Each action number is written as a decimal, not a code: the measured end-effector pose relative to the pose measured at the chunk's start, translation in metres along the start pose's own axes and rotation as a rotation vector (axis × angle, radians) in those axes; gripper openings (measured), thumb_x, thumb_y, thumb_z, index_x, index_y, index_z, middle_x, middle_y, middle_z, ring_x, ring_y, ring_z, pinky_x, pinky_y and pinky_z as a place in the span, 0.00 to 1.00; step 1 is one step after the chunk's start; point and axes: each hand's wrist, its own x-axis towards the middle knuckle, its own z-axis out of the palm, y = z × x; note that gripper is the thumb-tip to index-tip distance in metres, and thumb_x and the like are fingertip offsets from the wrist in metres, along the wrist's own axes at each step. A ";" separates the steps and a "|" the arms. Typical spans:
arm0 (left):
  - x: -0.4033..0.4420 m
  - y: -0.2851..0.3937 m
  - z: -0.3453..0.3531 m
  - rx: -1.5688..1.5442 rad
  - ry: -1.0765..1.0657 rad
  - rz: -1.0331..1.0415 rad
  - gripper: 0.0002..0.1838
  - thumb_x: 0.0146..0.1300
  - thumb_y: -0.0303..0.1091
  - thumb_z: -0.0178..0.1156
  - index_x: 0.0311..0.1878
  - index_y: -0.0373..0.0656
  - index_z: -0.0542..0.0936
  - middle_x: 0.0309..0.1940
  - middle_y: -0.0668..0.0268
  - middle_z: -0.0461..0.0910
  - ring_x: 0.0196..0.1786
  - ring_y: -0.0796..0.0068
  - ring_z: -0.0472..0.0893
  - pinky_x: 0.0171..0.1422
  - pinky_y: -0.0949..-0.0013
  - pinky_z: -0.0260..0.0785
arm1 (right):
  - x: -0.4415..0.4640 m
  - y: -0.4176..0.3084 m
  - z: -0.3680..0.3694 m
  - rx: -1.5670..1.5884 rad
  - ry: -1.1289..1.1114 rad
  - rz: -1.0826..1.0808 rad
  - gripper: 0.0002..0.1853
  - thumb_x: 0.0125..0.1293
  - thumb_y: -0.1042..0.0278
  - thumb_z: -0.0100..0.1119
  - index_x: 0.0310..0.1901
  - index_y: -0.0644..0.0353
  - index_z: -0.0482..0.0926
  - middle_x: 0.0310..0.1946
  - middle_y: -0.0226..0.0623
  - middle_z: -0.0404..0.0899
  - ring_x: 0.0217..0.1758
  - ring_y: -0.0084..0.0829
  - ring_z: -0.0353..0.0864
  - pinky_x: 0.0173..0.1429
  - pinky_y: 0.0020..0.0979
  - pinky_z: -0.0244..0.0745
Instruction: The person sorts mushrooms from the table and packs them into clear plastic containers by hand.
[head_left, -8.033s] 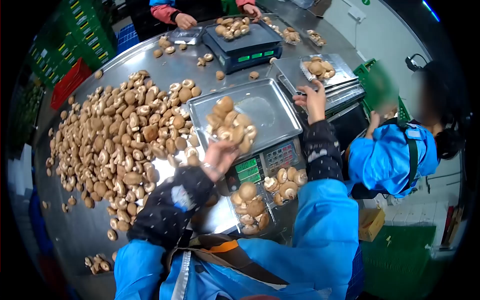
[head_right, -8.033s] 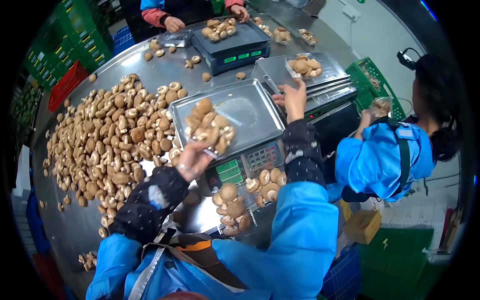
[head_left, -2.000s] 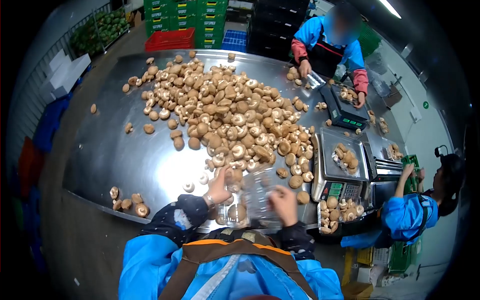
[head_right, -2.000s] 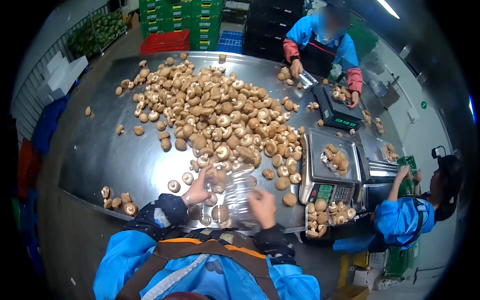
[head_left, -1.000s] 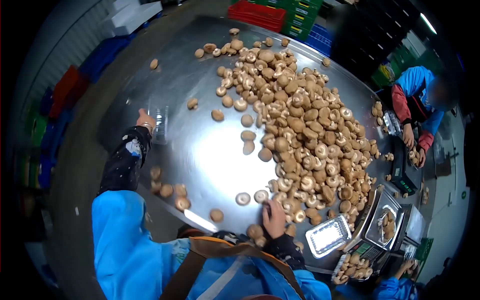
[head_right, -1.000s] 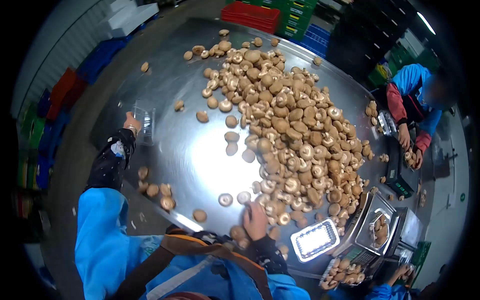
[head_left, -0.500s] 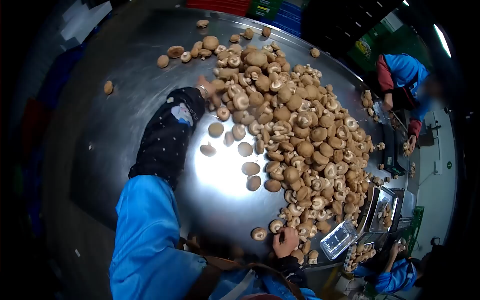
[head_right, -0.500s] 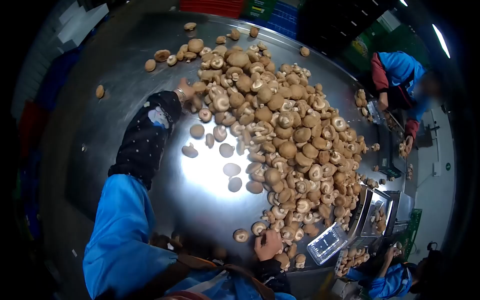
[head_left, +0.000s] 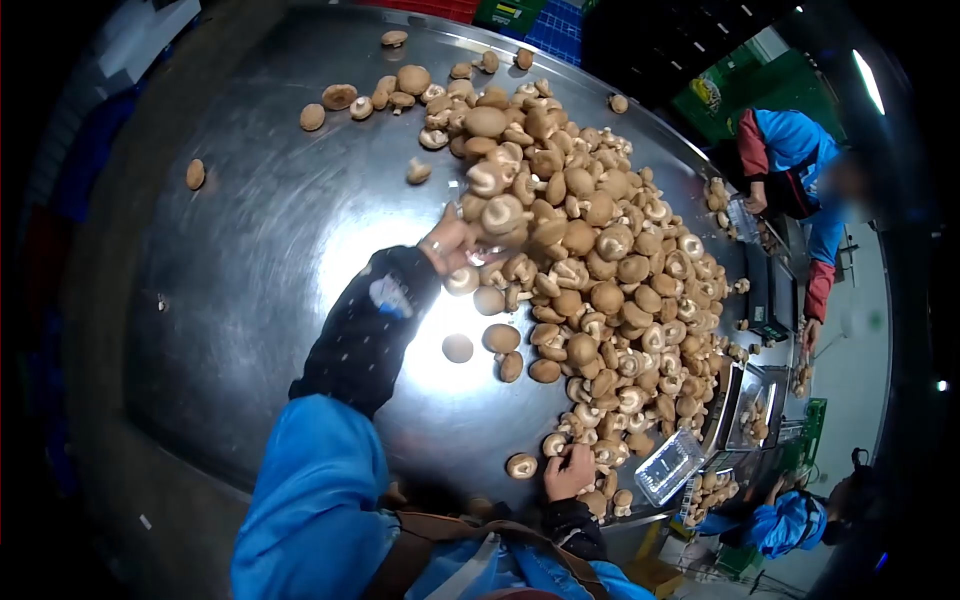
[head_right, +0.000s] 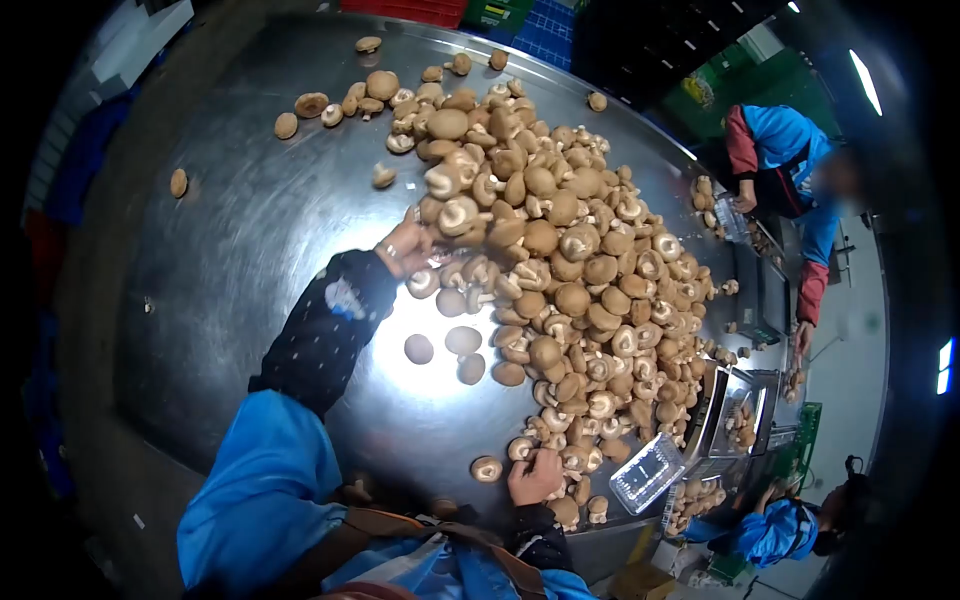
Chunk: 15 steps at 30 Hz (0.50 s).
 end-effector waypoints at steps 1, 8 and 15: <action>-0.005 -0.006 -0.013 -0.010 -0.064 0.019 0.50 0.38 0.06 0.37 0.66 0.65 0.48 0.56 0.53 0.63 0.53 0.51 0.74 0.43 0.49 0.79 | 0.000 -0.001 -0.001 0.001 -0.006 0.016 0.04 0.45 0.76 0.51 0.25 0.60 0.68 0.24 0.41 0.68 0.29 0.45 0.67 0.33 0.39 0.63; -0.090 -0.057 -0.014 0.011 0.015 0.154 0.52 0.37 0.07 0.40 0.69 0.61 0.44 0.58 0.56 0.61 0.58 0.51 0.71 0.47 0.53 0.78 | -0.005 0.000 -0.003 -0.021 0.025 -0.029 0.04 0.45 0.76 0.52 0.23 0.59 0.68 0.25 0.43 0.67 0.30 0.46 0.68 0.34 0.42 0.62; -0.206 -0.107 0.037 -0.004 -0.010 0.125 0.52 0.35 0.07 0.39 0.69 0.54 0.42 0.64 0.56 0.57 0.66 0.54 0.65 0.57 0.57 0.74 | -0.002 -0.007 -0.025 0.813 -0.169 0.334 0.12 0.60 0.76 0.54 0.46 0.63 0.73 0.34 0.27 0.75 0.36 0.20 0.72 0.42 0.23 0.70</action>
